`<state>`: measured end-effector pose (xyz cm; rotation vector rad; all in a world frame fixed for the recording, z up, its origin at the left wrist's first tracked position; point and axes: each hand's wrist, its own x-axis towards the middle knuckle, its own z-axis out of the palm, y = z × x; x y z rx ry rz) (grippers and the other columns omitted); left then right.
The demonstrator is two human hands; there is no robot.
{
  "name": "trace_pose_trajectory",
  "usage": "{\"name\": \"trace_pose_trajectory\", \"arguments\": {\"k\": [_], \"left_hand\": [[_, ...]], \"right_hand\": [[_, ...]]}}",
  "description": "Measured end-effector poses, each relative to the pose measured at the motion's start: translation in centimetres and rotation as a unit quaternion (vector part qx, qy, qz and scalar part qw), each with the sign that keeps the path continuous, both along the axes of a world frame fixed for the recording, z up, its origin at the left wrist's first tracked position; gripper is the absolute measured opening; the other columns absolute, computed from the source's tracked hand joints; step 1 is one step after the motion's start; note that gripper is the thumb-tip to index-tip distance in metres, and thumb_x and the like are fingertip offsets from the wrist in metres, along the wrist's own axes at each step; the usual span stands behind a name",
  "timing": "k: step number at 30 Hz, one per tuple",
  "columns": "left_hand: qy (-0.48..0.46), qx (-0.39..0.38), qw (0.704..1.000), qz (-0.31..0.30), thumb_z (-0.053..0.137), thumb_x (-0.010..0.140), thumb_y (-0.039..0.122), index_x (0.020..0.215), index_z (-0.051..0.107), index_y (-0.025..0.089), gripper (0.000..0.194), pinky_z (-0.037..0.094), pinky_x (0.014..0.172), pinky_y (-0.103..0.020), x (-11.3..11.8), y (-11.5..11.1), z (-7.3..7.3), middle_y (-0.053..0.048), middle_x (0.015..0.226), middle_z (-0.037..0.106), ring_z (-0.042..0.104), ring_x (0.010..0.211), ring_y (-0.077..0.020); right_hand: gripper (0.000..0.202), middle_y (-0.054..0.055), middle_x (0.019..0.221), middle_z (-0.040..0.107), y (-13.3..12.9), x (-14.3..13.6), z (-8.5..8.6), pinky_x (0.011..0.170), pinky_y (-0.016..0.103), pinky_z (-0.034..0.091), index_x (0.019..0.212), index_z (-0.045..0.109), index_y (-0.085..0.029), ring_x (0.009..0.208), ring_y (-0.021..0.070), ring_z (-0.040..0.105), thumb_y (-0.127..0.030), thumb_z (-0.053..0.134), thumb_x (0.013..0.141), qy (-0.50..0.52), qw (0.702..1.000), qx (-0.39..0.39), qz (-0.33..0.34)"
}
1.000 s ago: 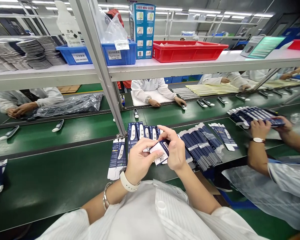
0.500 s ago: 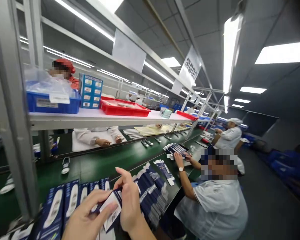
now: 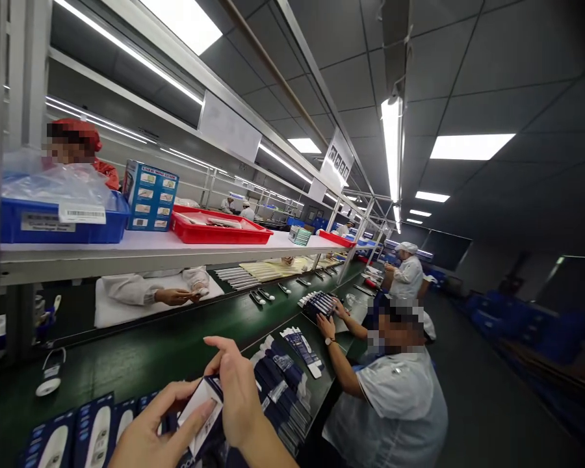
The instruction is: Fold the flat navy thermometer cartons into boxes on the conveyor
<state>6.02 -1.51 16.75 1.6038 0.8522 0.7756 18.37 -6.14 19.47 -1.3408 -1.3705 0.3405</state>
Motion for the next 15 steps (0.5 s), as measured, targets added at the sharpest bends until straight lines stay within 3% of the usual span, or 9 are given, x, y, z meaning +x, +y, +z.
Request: {"name": "trace_pose_trajectory", "arguments": {"k": [4, 8, 15], "left_hand": [[0.013, -0.035, 0.999, 0.001, 0.061, 0.061, 0.062, 0.103, 0.065, 0.025, 0.056, 0.053, 0.074, -0.028, -0.2, 0.4, -0.8, -0.006, 0.111, 0.063, 0.056, 0.105, -0.0290], [0.016, -0.047, 0.999, 0.003, 0.060, 0.064, 0.060, 0.116, 0.059, 0.031, 0.060, 0.053, 0.078, -0.027, -0.4, 0.5, -1.4, 0.000, 0.133, 0.049, 0.038, 0.127, -0.0307], [0.045, 0.024, 0.999, 0.017, 0.061, 0.063, 0.058, 0.105, 0.067, 0.028, 0.052, 0.053, 0.079, -0.034, -0.9, -0.2, -0.9, -0.004, 0.121, 0.060, 0.041, 0.124, -0.0340]], "right_hand": [[0.045, 0.001, 0.072, 0.057, 0.3, -0.1, 0.0, 0.065, 0.024, 0.041, 0.114, 0.055, -0.023, 0.069, 0.0135, 0.055, -0.049, 0.025, 0.092, -0.016, 0.999, -0.035, -0.002], [0.046, -0.001, 0.067, 0.054, 0.3, -0.2, -0.4, 0.065, 0.023, 0.042, 0.114, 0.056, -0.021, 0.066, 0.0128, 0.054, -0.049, 0.026, 0.092, -0.021, 0.999, -0.040, 0.000], [0.050, 0.001, 0.066, 0.056, 0.3, -0.6, -1.2, 0.063, 0.025, 0.043, 0.110, 0.059, -0.021, 0.067, 0.0148, 0.057, -0.049, 0.021, 0.093, -0.012, 0.999, -0.027, -0.024]]}}
